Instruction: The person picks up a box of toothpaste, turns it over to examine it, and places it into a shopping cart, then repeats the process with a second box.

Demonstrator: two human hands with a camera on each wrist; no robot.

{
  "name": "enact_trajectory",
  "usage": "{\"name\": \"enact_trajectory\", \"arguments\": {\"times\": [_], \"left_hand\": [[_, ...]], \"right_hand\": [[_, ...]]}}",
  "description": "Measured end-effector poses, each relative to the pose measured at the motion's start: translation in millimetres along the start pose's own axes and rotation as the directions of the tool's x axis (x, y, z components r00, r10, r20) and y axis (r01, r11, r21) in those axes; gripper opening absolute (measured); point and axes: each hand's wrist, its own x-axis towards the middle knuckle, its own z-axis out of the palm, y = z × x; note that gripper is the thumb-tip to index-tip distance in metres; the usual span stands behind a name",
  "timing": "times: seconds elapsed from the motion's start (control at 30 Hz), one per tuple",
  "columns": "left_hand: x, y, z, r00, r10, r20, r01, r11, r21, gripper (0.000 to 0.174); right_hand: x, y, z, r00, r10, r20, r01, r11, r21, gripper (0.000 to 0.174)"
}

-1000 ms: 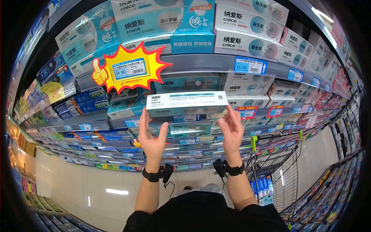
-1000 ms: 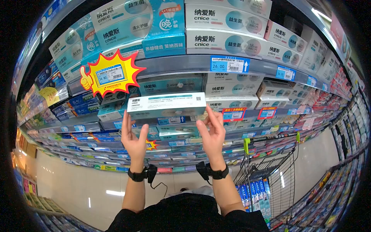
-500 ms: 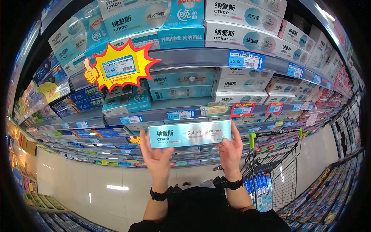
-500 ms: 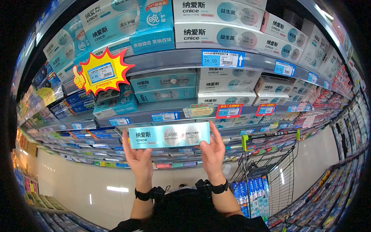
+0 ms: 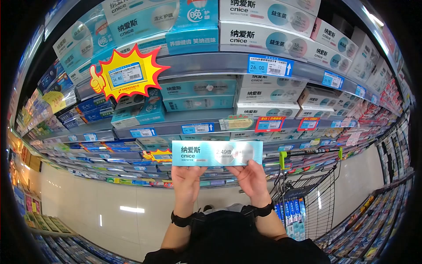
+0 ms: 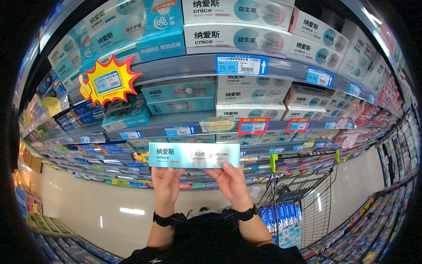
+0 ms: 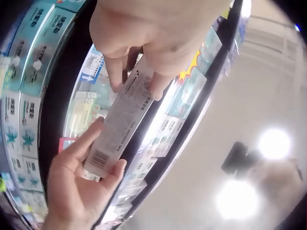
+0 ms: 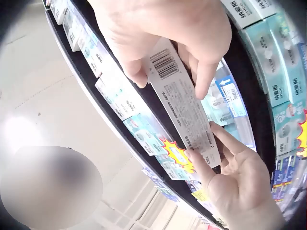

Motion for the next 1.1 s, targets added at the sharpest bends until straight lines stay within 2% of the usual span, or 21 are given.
{"name": "enact_trajectory", "arguments": {"times": [0.07, 0.1, 0.13, 0.17, 0.2, 0.23, 0.27, 0.3, 0.37, 0.43, 0.5, 0.53, 0.57, 0.6, 0.63, 0.7, 0.83, 0.9, 0.93, 1.0, 1.1], "left_hand": [[0, -6, 1, 0.979, 0.206, 0.006, -0.19, 0.894, 0.405, 0.067], [0, -7, 5, 0.979, 0.204, 0.007, -0.189, 0.894, 0.406, 0.067], [-1, -6, 12, 0.924, 0.381, 0.009, -0.308, 0.733, 0.606, 0.074], [-1, -4, 18, 0.84, 0.54, 0.054, -0.38, 0.514, 0.769, 0.08], [-1, 2, 21, 0.84, 0.54, 0.054, -0.38, 0.513, 0.77, 0.08], [-2, 10, 22, 0.807, 0.532, 0.256, -0.389, 0.153, 0.908, 0.078], [-2, 15, 24, 0.78, 0.446, 0.439, -0.373, -0.232, 0.898, 0.076], [-2, 16, 26, 0.781, 0.444, 0.438, -0.372, -0.232, 0.899, 0.076], [-2, 15, 30, 0.884, 0.199, 0.424, -0.37, -0.258, 0.893, 0.07], [-1, 13, 32, 0.883, 0.216, 0.416, -0.361, -0.253, 0.897, 0.067], [1, 13, 26, 0.942, 0.12, 0.314, -0.299, -0.128, 0.946, 0.068], [1, 10, 24, 0.942, 0.119, 0.315, -0.3, -0.128, 0.945, 0.068], [2, 7, 22, 0.957, 0.106, 0.272, -0.272, -0.017, 0.962, 0.068], [3, 5, 21, 0.969, 0.085, 0.231, -0.239, 0.092, 0.967, 0.068], [2, 3, 21, 0.969, 0.083, 0.233, -0.24, 0.091, 0.966, 0.068], [-1, -2, 23, 0.992, -0.004, 0.122, -0.117, 0.269, 0.956, 0.069], [-5, -20, 13, 0.992, -0.015, 0.127, -0.113, 0.37, 0.922, 0.069], [-7, -30, 6, 0.992, -0.052, 0.116, -0.066, 0.566, 0.822, 0.069], [-8, -34, 5, 0.992, -0.049, 0.116, -0.068, 0.565, 0.822, 0.069], [-11, -39, 6, 0.988, -0.118, 0.098, 0.01, 0.687, 0.727, 0.072], [-13, -34, 20, 0.985, -0.116, 0.131, -0.006, 0.728, 0.686, 0.073]], "right_hand": [[0, -2, -4, 0.999, -0.019, -0.047, 0.017, 0.999, -0.045, 0.041], [-1, -4, -6, 0.999, -0.02, -0.048, 0.018, 0.999, -0.043, 0.041], [-1, -7, -8, 0.998, -0.048, -0.052, 0.043, 0.995, -0.094, 0.039], [-2, -9, -9, 0.996, -0.076, -0.054, 0.067, 0.987, -0.145, 0.038], [-3, -10, -8, 0.996, -0.076, -0.054, 0.067, 0.987, -0.144, 0.038], [-4, -11, -7, 0.994, -0.079, -0.073, 0.063, 0.976, -0.206, 0.037], [-6, -12, -6, 0.992, -0.083, -0.092, 0.056, 0.962, -0.268, 0.036], [-8, -11, -8, 0.992, -0.082, -0.094, 0.054, 0.962, -0.267, 0.036], [-14, -7, -17, 0.994, -0.093, -0.064, 0.059, 0.908, -0.414, 0.046], [-19, -5, -26, 0.996, -0.086, 0.0, 0.077, 0.9, -0.429, 0.04], [-21, -3, -30, 0.993, -0.104, 0.062, 0.121, 0.888, -0.443, 0.041], [-20, -4, -33, 0.993, -0.104, 0.062, 0.121, 0.888, -0.443, 0.041], [-18, -5, -35, 0.999, -0.029, 0.044, 0.039, 0.97, -0.239, 0.043], [-15, -6, -36, 0.998, 0.047, 0.044, -0.046, 0.999, -0.021, 0.046], [-13, -7, -35, 0.998, 0.045, 0.043, -0.044, 0.999, -0.019, 0.046], [-8, -5, -32, 0.99, 0.11, -0.089, -0.119, 0.988, -0.097, 0.047], [-7, 25, -64, 0.974, 0.211, -0.088, -0.225, 0.952, -0.207, 0.043], [-8, 36, -74, 0.94, 0.339, -0.043, -0.341, 0.938, -0.068, 0.041], [-8, 40, -73, 0.926, 0.376, -0.041, -0.378, 0.923, -0.073, 0.042], [-8, 40, -69, 0.909, 0.417, 0.003, -0.417, 0.909, -0.014, 0.043], [-7, 39, -68, 0.887, 0.459, 0.054, -0.462, 0.885, 0.052, 0.05]]}}
